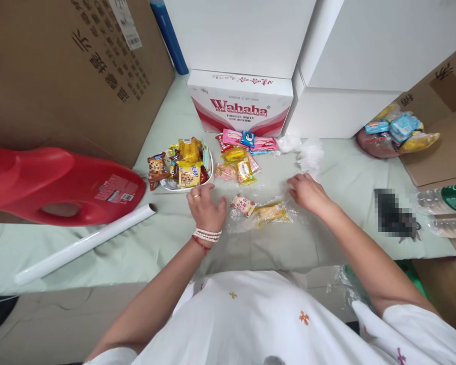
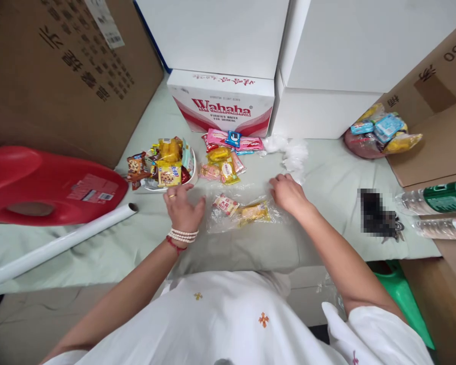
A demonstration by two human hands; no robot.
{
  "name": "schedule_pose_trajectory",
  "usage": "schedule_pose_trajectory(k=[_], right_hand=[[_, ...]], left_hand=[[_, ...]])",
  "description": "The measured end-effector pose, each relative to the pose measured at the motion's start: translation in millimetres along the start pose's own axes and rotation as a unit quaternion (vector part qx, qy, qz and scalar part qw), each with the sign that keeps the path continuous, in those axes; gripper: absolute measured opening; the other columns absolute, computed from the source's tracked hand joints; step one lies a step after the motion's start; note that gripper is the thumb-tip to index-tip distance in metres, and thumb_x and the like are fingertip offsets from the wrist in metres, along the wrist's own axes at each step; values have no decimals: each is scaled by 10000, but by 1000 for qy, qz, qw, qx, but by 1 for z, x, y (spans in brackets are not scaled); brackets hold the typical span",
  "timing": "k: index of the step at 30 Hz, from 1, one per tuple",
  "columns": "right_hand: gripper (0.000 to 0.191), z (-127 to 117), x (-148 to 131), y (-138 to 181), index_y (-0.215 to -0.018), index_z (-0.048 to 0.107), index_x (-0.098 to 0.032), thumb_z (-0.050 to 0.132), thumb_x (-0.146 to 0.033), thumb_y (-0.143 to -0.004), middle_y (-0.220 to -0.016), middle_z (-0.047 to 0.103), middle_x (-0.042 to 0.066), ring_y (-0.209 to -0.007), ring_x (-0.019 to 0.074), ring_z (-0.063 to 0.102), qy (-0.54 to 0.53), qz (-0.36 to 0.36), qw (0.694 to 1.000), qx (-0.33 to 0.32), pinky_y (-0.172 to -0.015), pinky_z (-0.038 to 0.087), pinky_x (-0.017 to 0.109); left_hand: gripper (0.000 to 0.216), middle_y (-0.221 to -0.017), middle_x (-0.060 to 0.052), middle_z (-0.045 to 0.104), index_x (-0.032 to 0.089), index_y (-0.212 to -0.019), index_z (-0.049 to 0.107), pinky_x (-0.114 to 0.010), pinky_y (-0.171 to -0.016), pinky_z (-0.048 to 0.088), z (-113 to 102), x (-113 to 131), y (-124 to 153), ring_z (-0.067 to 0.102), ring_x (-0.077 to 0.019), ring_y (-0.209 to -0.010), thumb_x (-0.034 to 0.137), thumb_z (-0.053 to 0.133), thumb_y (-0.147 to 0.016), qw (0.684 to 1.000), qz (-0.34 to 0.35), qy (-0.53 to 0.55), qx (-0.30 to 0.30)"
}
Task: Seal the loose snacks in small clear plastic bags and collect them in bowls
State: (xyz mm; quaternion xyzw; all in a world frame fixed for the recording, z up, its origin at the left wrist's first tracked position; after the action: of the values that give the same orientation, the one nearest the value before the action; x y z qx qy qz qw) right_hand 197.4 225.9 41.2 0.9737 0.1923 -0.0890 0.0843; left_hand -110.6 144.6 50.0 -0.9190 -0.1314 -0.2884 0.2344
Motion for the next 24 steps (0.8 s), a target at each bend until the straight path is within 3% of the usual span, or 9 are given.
schedule_pose_trajectory(k=[2,4,6,9,12,15,18,21,24], right_hand=[[306,4,-17,-22,-1244,689,-214,583,-254,-960,-1232,670,161,-1172,334,545,15,-22,1000,-7,-888,492,400],[386,18,-31,-38,-1323,646,-208,632,-304,-949,-1286,649,162,-1205,331,531,16,-29,998,-55,-932,476,395],[490,33,-36,-51,-1341,632,-179,719,-344,-888,-1288,647,182,-1192,336,544,17,-18,995,-100,-937,464,386],[397,42,-37,-62,-1260,681,-157,703,-247,-875,-1106,714,157,-1073,295,610,6,-9,993,-120,-886,451,335],[266,36,-37,-55,-1137,742,-191,568,-159,-938,-966,722,93,-961,232,631,-15,-21,992,-127,-846,437,287],[264,11,-49,-26,-1102,749,-186,519,-181,-970,-1088,674,108,-1020,230,589,-50,-93,993,-46,-900,433,297],[264,-2,-68,21,-1078,725,-187,474,-190,-994,-1139,639,108,-977,214,565,-77,-183,980,17,-837,433,289],[284,22,-77,57,-1082,698,-207,423,-168,-1019,-984,646,68,-821,187,539,-56,-214,975,-38,-689,377,268],[293,45,-78,72,-1081,693,-203,415,-135,-1019,-963,642,69,-847,198,538,-46,-219,973,-58,-713,375,285]], left_hand=[[225,-1074,-150,626,176,-1040,643,-524,-1011,431,-34,15,3,554,-340,-1110,252,639,-828,994,44,-4,100],[159,-1013,-115,641,195,-1029,641,-471,-961,458,-62,45,17,591,-289,-1035,195,600,-876,977,148,17,151],[204,-991,-82,679,221,-1070,648,-405,-905,478,-62,88,41,625,-237,-962,152,577,-892,942,322,59,77],[318,-1190,-93,729,229,-1228,656,-359,-861,497,-13,127,85,658,-212,-982,182,545,-934,864,476,45,-158],[390,-1385,-78,678,227,-1321,649,-345,-804,519,53,118,101,688,-206,-984,159,483,-975,840,427,-67,-330],[424,-1468,-58,625,244,-1383,621,-340,-762,539,87,101,105,713,-199,-956,162,444,-1007,832,367,-113,-399],[428,-1485,-63,611,260,-1404,610,-333,-735,548,92,96,104,726,-194,-920,181,458,-1012,841,342,-104,-406],[434,-1460,-81,631,267,-1404,617,-331,-730,553,91,95,102,735,-199,-891,182,466,-1007,849,326,-88,-407],[455,-1433,-84,653,265,-1390,632,-352,-796,567,87,89,102,742,-220,-950,155,469,-979,858,306,-33,-412]])
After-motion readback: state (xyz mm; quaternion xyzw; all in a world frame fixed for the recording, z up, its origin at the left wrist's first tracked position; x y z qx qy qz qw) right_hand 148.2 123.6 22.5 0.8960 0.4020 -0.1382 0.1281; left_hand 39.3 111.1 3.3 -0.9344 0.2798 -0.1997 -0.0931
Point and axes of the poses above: each hand's wrist, its own y-axis away from the middle knuckle, its own z-axis out of the palm, x = y × z, the point moved 9 cm from there along -y, towards the middle knuckle
